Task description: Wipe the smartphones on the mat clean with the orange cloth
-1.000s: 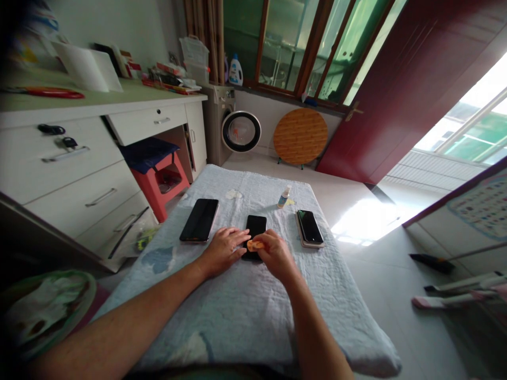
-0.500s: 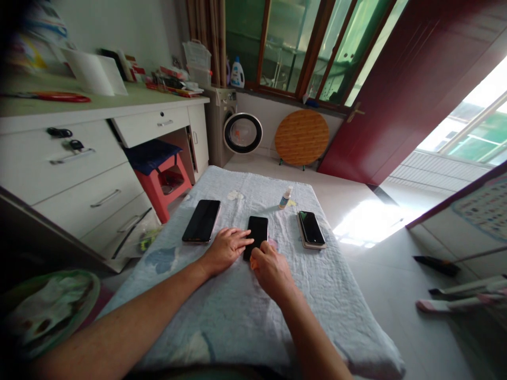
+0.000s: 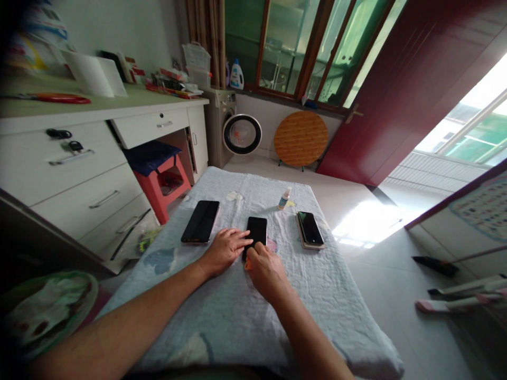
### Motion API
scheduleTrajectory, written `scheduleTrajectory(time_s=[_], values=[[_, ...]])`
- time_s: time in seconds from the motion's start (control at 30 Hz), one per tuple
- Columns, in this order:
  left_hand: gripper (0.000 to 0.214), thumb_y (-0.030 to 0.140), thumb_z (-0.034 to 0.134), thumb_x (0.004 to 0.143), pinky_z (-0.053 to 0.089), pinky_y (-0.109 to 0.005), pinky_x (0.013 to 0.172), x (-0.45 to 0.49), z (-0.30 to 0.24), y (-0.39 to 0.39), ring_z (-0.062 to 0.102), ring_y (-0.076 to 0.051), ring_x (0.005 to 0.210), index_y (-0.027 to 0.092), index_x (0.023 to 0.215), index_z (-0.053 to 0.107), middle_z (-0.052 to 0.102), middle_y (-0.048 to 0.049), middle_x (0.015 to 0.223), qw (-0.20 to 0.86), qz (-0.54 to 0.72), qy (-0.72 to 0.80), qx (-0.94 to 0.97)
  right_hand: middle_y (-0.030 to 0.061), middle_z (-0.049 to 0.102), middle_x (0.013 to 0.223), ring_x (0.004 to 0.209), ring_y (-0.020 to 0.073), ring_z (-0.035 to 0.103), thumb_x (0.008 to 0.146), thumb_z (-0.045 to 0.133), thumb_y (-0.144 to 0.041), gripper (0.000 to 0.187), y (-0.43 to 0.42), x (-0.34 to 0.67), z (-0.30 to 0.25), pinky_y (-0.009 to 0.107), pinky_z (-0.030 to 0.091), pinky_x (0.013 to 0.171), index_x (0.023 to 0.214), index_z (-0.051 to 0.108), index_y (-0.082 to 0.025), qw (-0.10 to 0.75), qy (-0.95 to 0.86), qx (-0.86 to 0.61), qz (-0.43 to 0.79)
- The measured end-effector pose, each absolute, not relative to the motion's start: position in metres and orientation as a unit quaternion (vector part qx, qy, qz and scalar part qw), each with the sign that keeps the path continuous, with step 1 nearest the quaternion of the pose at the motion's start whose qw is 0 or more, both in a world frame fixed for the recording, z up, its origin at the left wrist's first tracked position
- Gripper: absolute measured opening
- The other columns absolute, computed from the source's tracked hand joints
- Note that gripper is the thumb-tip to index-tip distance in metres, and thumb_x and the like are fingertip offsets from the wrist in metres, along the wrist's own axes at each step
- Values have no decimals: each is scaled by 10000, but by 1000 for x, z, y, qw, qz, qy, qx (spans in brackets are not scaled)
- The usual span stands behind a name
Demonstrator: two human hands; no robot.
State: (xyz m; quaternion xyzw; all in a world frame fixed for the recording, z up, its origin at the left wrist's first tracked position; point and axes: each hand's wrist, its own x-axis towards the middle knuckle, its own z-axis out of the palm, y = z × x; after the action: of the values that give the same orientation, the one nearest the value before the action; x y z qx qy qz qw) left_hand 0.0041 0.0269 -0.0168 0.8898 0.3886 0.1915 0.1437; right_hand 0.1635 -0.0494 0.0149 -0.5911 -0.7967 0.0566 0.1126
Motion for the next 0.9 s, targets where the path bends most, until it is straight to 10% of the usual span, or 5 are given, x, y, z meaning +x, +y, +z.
scheduleTrajectory(time_s=[0.9], values=[[310, 321, 601, 899, 317, -450, 1016, 2, -23, 29, 480, -253, 1194, 353, 1207, 628, 551, 29, 1374, 134, 197, 371, 898, 23, 553, 870, 788, 140, 515, 845, 490, -112, 134, -66, 199, 8, 225, 316, 631, 851, 587, -206, 113, -766, -631, 43]])
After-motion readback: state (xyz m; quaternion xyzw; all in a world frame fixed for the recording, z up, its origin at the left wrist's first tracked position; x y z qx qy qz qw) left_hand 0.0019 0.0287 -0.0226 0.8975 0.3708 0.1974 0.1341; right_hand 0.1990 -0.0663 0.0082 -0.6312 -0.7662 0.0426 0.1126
